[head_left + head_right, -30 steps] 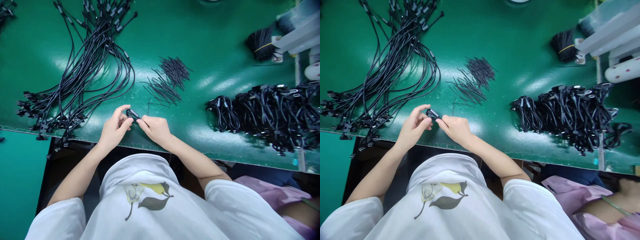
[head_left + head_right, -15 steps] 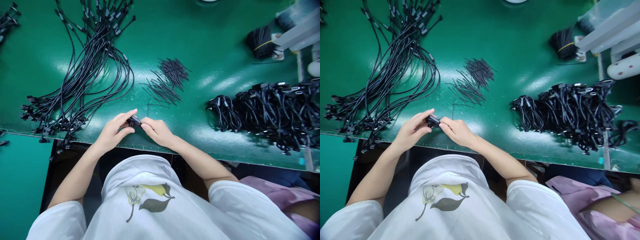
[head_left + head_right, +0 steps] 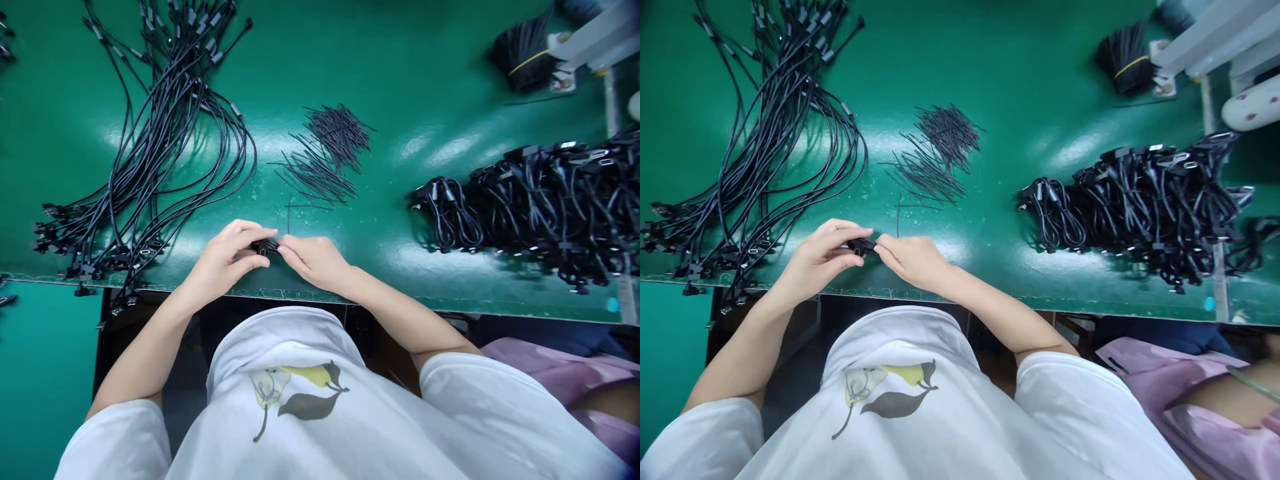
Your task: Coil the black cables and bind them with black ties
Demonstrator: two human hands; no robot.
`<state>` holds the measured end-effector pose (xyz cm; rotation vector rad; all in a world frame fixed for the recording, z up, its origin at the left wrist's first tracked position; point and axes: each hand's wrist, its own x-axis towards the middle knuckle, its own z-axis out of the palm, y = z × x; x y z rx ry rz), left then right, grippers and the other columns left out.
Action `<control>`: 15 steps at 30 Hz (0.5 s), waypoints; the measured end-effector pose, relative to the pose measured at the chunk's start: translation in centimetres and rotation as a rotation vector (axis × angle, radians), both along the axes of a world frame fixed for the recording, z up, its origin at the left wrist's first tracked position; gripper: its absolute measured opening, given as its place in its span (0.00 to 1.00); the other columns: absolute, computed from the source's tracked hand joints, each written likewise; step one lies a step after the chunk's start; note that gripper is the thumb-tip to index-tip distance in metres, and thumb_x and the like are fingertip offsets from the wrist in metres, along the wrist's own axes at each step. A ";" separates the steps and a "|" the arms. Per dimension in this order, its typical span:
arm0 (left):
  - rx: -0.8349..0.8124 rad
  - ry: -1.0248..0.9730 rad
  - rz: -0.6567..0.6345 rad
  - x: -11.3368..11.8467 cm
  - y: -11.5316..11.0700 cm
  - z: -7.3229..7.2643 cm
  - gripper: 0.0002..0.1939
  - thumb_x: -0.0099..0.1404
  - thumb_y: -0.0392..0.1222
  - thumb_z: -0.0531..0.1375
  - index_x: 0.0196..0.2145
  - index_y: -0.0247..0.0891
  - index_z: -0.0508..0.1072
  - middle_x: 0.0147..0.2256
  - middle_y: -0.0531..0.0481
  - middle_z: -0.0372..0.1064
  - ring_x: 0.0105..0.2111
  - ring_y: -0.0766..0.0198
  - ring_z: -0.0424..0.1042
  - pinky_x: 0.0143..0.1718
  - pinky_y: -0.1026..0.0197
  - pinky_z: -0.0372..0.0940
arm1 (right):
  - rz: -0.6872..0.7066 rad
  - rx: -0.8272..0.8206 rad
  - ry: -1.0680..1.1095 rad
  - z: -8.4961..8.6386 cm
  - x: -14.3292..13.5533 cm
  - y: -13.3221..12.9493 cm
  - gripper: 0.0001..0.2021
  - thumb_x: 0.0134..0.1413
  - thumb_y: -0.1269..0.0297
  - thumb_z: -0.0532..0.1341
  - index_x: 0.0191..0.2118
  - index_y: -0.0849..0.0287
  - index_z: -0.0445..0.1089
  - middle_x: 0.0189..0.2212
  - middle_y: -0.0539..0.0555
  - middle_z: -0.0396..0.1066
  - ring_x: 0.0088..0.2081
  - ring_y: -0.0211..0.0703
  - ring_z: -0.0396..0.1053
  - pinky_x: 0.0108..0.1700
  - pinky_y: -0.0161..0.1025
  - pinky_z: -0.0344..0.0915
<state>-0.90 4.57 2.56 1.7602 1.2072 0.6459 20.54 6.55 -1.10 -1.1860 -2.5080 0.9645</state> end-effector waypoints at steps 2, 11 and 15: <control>-0.001 -0.008 0.016 0.2 0.2 -0.2 0.18 0.65 0.44 0.63 0.53 0.45 0.74 0.46 0.47 0.66 0.38 0.66 0.72 0.40 0.62 0.73 | 0.019 0.097 -0.127 0.3 0.0 0.0 0.22 0.69 0.49 0.45 0.52 0.60 0.65 0.38 0.56 0.75 0.32 0.41 0.70 0.30 0.35 0.49; 0.140 0.166 -0.039 1.5 0.8 -1.6 0.30 0.64 0.45 0.63 0.62 0.45 0.64 0.50 0.44 0.69 0.48 0.59 0.72 0.48 0.57 0.70 | -0.053 0.410 -0.259 -0.5 0.3 0.1 0.24 0.70 0.51 0.41 0.45 0.59 0.69 0.33 0.56 0.69 0.26 0.38 0.64 0.28 0.40 0.46; 0.235 0.252 -0.028 1.8 0.7 -2.4 0.19 0.70 0.39 0.55 0.57 0.42 0.70 0.46 0.45 0.74 0.45 0.60 0.74 0.47 0.59 0.70 | -0.056 0.378 -0.258 -0.5 0.5 0.0 0.22 0.70 0.52 0.42 0.45 0.58 0.69 0.33 0.55 0.69 0.28 0.37 0.65 0.29 0.39 0.48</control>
